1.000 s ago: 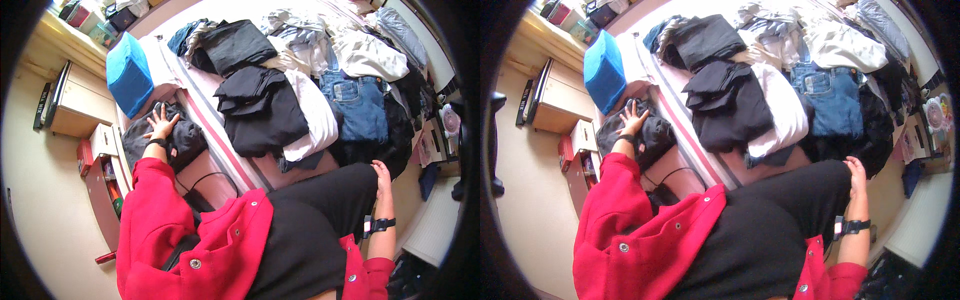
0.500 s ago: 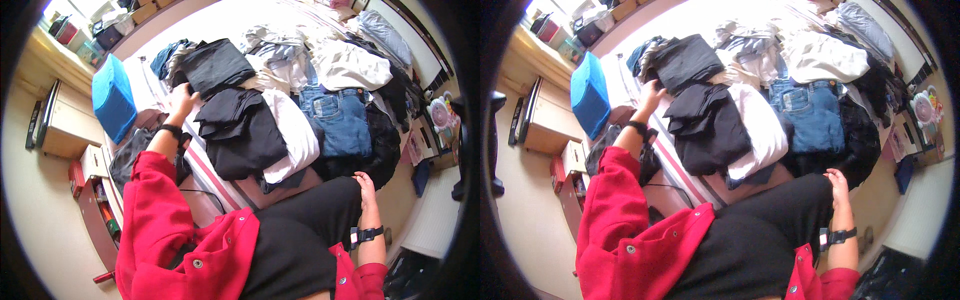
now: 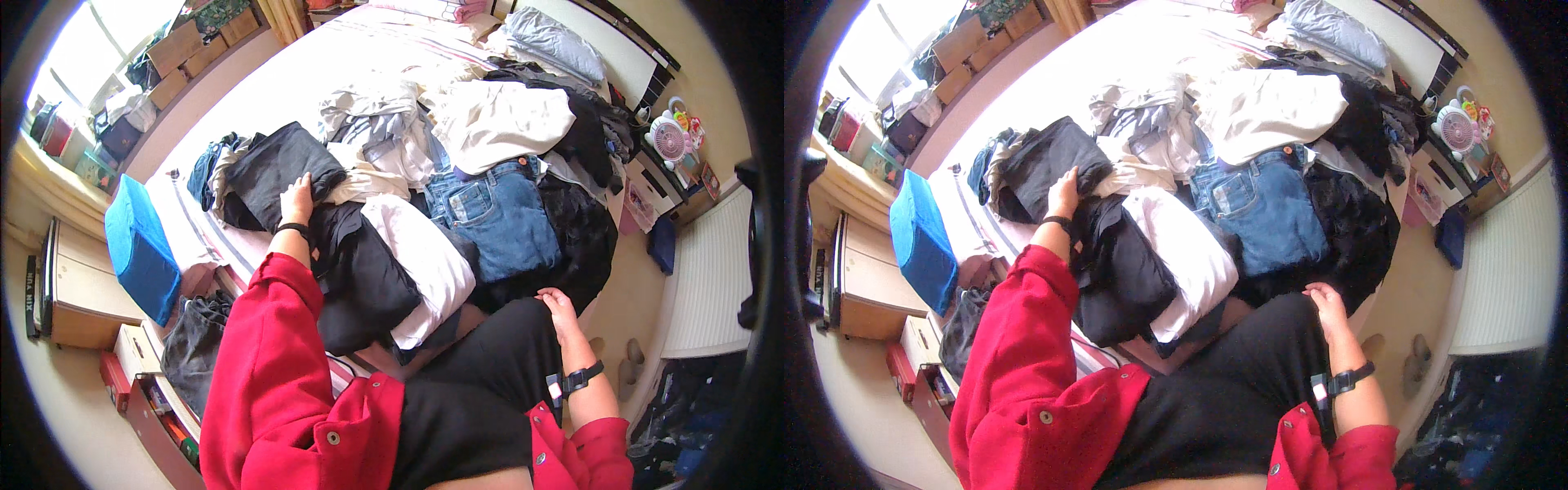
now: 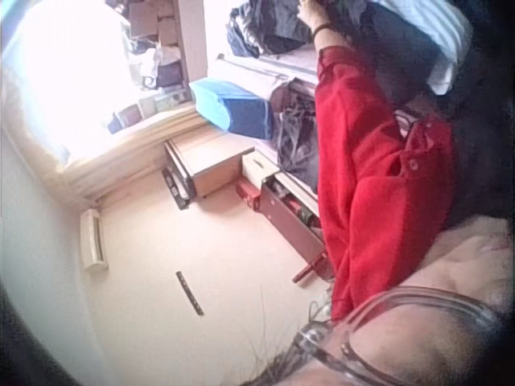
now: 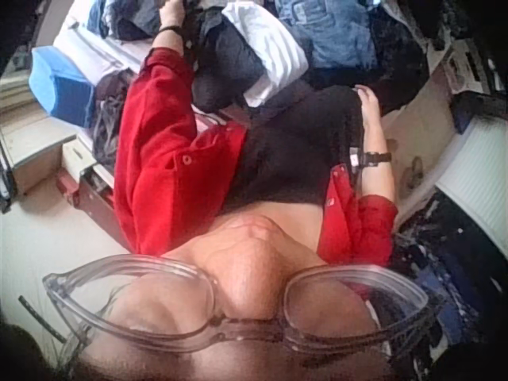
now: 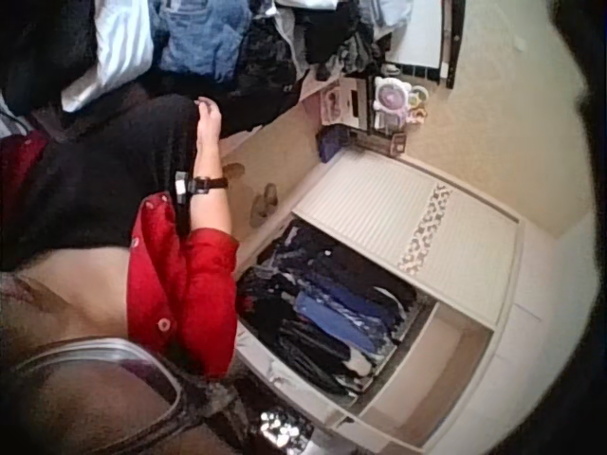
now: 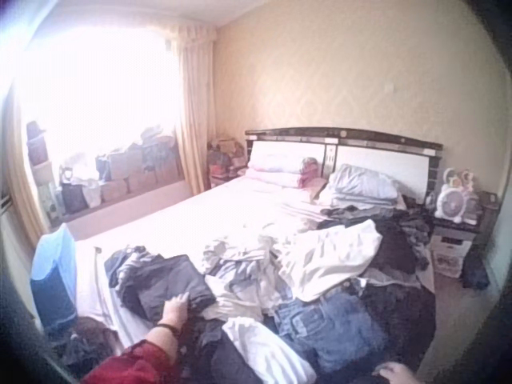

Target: The person folds several pairs of pants and jeans on a bed. They pick up each item, unfold it, fold it neatly, and place it on a growing stack. The person handles dark and light denim pants one at a time.

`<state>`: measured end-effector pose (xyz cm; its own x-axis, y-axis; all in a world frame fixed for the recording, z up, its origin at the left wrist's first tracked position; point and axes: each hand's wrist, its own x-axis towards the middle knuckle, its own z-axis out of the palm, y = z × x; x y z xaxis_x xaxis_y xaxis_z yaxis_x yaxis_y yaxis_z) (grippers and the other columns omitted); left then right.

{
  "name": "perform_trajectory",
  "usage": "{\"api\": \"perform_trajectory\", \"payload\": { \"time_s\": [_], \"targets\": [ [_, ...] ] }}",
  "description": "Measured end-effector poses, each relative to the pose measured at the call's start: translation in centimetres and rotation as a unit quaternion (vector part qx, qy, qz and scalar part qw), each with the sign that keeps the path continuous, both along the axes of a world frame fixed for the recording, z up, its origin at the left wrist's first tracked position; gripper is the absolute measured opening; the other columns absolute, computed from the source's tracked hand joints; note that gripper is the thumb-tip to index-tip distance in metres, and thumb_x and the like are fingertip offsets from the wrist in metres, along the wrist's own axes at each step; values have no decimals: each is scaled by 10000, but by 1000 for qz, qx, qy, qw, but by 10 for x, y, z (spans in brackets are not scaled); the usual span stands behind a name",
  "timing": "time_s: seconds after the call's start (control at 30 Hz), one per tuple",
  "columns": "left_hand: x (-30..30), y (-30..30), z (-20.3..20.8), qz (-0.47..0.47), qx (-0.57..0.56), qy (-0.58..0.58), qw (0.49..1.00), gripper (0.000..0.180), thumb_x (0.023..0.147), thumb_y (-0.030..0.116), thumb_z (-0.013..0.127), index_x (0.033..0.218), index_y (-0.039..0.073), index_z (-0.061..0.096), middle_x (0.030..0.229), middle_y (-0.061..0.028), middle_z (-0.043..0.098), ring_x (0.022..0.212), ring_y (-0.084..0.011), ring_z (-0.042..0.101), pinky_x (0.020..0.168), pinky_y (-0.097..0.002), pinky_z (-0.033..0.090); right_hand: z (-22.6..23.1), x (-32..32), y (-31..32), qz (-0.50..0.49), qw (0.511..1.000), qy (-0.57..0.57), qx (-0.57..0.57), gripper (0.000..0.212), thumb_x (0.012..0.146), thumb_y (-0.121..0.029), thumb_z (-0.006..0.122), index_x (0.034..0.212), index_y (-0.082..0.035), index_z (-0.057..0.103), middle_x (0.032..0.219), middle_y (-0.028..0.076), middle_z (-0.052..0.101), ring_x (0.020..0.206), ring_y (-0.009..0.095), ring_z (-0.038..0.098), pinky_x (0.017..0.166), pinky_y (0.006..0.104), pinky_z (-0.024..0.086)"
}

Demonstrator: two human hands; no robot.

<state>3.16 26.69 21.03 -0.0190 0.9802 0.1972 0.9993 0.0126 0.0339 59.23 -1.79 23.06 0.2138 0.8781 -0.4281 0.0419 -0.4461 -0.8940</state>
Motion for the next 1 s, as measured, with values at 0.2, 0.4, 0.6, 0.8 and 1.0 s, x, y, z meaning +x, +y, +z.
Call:
{"api": "perform_trajectory", "payload": {
  "time_s": [0.2,0.4,0.6,0.8,1.0],
  "targets": [
    [-36,3,67,-31,36,-88,995,346,686,147,697,1014,69,621,935,-155,645,905,-353,600,778,-409,481,-7,4,3,2,1000,12,-8,179,895,-83,482,1025,-3,574,958,94,618,901,177,577,849,284,439],
    [-26,2,217,-85,62,-326,939,319,704,118,697,992,-3,634,838,-157,670,764,-239,645,724,-341,488,11,-1,8,37,999,-23,32,187,888,-83,494,1034,5,571,963,99,622,905,176,582,842,284,445],
    [85,-81,292,-297,138,-288,900,276,718,81,666,982,6,631,837,-127,670,788,-229,643,743,-320,485,86,-37,29,71,977,138,148,338,935,-281,486,1133,-11,530,1017,141,614,950,242,591,884,353,453],
    [188,-145,184,-565,111,-223,786,335,603,73,581,910,182,656,1098,-6,623,1191,-231,473,1035,-463,237,113,-34,25,75,806,559,178,727,804,-631,495,1264,-72,435,1286,151,465,1175,335,445,997,513,355],
    [234,-205,40,-256,-76,-504,821,376,697,-129,493,927,105,677,1326,-138,437,1288,-324,332,1045,-384,301,67,2,3,-152,937,303,89,592,760,-413,695,1254,-194,454,1205,33,521,1098,258,492,851,460,450]
  ]
}}
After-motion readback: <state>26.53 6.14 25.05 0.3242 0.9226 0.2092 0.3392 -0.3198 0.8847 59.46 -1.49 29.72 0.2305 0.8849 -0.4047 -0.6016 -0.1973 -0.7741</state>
